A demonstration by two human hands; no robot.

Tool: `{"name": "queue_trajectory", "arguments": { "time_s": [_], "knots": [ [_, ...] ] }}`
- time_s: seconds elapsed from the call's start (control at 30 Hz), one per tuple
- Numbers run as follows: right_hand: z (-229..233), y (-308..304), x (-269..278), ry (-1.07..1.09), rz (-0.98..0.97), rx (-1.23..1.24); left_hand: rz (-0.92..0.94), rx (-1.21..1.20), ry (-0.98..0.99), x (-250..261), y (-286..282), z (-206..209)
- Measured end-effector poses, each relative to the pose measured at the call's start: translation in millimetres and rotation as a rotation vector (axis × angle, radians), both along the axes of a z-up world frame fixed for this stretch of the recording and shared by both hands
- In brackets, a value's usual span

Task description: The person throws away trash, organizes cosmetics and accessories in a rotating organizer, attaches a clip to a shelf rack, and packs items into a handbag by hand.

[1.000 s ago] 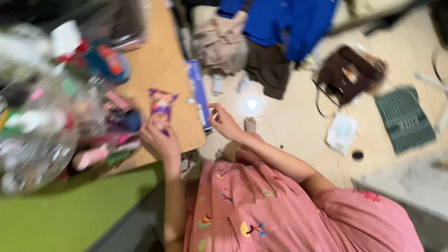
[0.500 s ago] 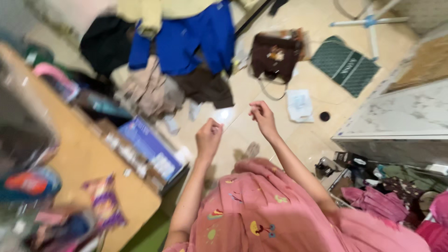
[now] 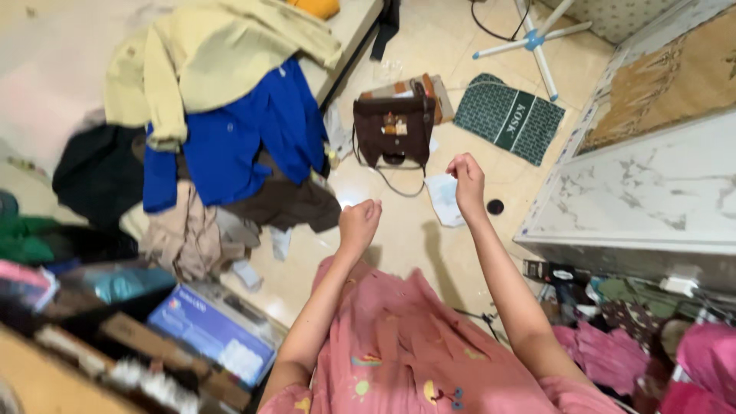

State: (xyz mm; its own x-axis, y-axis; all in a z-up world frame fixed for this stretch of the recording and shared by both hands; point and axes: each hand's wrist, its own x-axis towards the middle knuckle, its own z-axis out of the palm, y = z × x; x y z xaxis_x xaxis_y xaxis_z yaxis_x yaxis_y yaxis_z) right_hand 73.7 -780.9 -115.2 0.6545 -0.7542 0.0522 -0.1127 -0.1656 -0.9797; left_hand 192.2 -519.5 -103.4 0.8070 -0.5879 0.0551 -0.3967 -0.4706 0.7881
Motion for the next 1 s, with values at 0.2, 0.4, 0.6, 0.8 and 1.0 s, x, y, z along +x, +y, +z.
{"name": "queue_trajectory", "arguments": {
  "time_s": [0.2, 0.4, 0.6, 0.8, 1.0],
  "knots": [
    [-56.6, -75.1, 54.1, 0.065, -0.041, -0.114, -0.386, 0.36, -0.104, 81.5, -102.4, -144.4],
    [-131.0, -124.0, 93.8, 0.415, -0.044, -0.433, -0.554, 0.539, -0.516, 104.2, -183.0, -200.3],
    [-261.5, -154.3, 118.8, 0.678, 0.027, -0.193, -0.573, 0.521, -0.348, 124.0, -222.5, -313.2],
    [-430.8, -155.9, 142.9, 0.365, -0.028, 0.962, -0.167, 0.412, 0.64, 148.2, -264.0, -465.1],
    [-548.7, -169.2, 168.5, -0.17, -0.551, 1.66, 0.801, -0.711, 1.747, 180.0, -319.8, -593.6]
  ]
}}
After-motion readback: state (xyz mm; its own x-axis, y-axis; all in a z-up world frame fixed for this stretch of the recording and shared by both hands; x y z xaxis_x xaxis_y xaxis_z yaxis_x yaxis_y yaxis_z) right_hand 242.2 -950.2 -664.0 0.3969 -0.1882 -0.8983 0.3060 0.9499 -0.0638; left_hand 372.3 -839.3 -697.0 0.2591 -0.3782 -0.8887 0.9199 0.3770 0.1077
